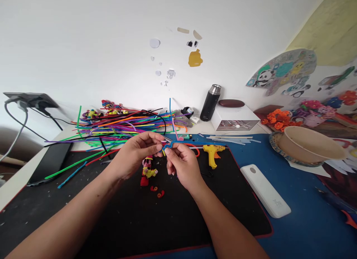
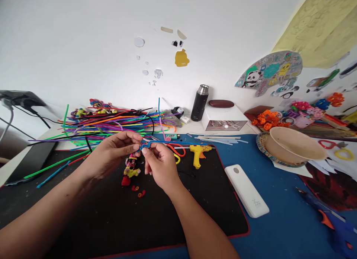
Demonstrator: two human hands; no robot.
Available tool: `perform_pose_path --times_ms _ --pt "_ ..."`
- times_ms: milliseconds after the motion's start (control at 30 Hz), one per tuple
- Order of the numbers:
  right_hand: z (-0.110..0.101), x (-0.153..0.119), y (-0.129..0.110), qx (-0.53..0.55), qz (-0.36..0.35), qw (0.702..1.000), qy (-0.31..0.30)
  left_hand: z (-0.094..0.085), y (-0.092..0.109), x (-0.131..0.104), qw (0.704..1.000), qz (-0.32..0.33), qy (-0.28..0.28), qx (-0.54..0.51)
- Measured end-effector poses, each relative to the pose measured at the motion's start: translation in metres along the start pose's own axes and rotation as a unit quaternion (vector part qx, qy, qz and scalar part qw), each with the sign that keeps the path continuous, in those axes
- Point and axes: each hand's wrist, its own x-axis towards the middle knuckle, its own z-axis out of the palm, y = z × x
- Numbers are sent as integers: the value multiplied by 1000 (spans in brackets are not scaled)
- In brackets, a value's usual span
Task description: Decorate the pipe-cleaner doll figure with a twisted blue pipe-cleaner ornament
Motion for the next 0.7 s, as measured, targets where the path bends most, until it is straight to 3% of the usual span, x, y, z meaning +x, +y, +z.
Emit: perform_pose_path --times_ms 200,700 --pt "1 0 0 8 5 1000 2 1 0 0 1000 -21 10 -7" --pt "2 0 1 16 20 1000 15 6 -1 -8 975 94 40 197"
